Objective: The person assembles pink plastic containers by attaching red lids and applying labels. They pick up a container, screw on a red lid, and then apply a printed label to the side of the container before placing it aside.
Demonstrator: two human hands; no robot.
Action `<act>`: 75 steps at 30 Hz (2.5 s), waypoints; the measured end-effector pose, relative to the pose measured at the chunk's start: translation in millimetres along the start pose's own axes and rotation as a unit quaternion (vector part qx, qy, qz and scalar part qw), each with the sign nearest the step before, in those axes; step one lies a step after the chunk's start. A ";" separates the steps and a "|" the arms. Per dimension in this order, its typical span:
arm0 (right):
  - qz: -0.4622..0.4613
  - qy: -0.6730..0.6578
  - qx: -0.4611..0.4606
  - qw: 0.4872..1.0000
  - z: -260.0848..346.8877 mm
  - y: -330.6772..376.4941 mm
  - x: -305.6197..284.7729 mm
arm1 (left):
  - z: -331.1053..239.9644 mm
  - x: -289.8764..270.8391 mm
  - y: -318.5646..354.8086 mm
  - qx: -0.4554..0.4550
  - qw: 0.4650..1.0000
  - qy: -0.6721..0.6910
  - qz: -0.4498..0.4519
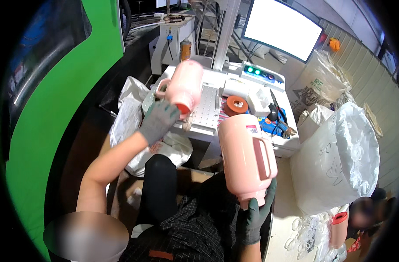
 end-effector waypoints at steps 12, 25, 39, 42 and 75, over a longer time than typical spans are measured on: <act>0.193 0.455 -0.403 0.771 -40.5 -71.1 222.5 | -92.1 -205.3 82.8 -0.022 0.914 0.383 -0.134; 0.270 0.567 -0.431 0.648 -109.5 -80.4 353.4 | -80.9 -216.6 93.5 -0.178 0.929 0.321 -0.042; 0.300 0.609 -0.392 0.621 -110.9 -85.0 365.4 | -91.7 -211.8 70.1 -0.169 0.891 0.414 -0.073; 0.320 0.574 -0.360 0.662 -105.3 -84.9 358.8 | -91.3 -208.0 65.1 -0.155 0.886 0.432 -0.060; -0.385 0.698 -0.167 0.581 28.9 54.4 -353.1 | -195.5 -77.0 71.7 -0.337 0.711 0.601 0.138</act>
Point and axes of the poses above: each hand's wrist, its own y-axis away from the middle knuckle, its own x-axis out of the palm, z = x × y, the point moved 3 cm from there along -y, towards the middle knuckle, and after that the axes turned 12 degrees about -z, right-handed, at the moved point
